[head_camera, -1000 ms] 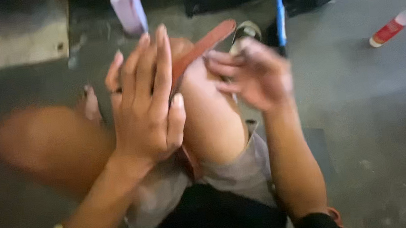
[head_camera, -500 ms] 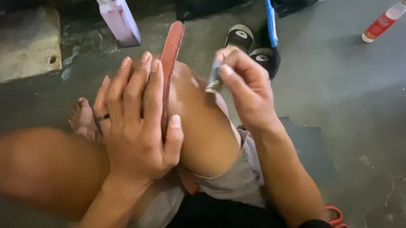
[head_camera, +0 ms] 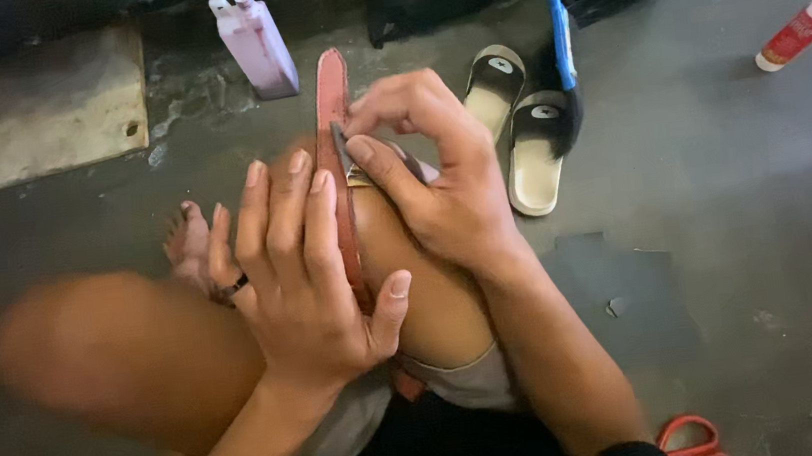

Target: The person sands a long, reddish-brown leather strap using a small piece of sandpaper. They hold the strap with their left hand and rub the sandpaper along its length with their right hand, focusing on smoothing the surface.

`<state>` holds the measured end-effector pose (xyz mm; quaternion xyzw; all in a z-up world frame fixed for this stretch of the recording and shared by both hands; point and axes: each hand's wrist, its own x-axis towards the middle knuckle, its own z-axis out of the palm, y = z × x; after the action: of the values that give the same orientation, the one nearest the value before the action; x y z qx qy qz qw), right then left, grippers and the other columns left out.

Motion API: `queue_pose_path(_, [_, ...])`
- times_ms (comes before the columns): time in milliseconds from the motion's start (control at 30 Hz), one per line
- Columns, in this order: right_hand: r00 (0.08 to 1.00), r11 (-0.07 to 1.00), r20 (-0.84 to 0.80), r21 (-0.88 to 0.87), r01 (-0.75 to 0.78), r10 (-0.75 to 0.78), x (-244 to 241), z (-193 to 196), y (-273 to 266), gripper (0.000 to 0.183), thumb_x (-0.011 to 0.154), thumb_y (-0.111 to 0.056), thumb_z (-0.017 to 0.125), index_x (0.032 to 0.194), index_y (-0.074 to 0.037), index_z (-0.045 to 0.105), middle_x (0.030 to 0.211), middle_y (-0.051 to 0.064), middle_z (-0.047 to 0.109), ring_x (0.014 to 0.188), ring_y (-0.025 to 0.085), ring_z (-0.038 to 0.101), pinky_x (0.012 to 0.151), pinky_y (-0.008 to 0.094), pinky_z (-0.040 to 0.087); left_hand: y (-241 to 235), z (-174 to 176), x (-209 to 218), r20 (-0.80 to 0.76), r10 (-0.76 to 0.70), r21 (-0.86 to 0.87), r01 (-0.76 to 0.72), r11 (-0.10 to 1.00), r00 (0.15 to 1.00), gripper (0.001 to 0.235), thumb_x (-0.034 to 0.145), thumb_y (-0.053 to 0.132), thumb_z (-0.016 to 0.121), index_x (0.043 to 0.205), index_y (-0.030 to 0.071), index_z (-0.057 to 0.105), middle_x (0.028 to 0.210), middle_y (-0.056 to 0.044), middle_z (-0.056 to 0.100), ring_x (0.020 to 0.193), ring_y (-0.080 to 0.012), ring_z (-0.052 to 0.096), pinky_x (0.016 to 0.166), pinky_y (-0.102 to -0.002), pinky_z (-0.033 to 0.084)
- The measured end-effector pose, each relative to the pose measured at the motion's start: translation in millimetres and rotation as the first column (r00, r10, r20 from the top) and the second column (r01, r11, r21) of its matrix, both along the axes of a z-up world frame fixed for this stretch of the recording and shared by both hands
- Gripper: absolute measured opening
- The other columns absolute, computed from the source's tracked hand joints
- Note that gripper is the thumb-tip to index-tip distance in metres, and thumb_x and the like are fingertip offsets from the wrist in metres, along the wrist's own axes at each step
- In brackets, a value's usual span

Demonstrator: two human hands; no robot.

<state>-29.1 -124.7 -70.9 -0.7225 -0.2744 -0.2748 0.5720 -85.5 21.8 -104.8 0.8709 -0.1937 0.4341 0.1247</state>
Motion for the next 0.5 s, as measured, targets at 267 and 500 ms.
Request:
queue_pose_path(267, [0.996, 0.997, 0.046, -0.037, 0.072, -0.07, -12.7, -8.7, 1.2, 0.019, 0.099, -0.007, 0.069, 0.117, -0.004, 0.071, 0.12, 0.016, 0.073, 0.111, 0.025, 0.073, 0.104, 0.032, 0.056, 5.8, -2.6, 1.9, -0.062, -0.151, -0.15, 0.141, 0.979, 0.987, 0.059, 0.103, 0.033, 0.032, 0.144, -0.006, 0.049, 0.149, -0.026, 0.055, 0.142, -0.0482, 0.05, 0.12, -0.056, 0.035])
queue_pose_path(500, [0.995, 0.984, -0.092, 0.179, -0.02, 0.036, -11.5, -8.3, 2.9, 0.021, 0.106, -0.011, 0.057, 0.113, 0.002, 0.072, 0.117, 0.018, 0.074, 0.109, 0.024, 0.073, 0.103, 0.032, 0.056, 2.3, -9.2, 1.4, -0.021, -0.213, -0.307, 0.197, 0.931, 0.977, 0.06, 0.107, 0.03, 0.019, 0.146, -0.009, 0.044, 0.148, -0.028, 0.058, 0.142, -0.0443, 0.054, 0.123, -0.055, 0.032])
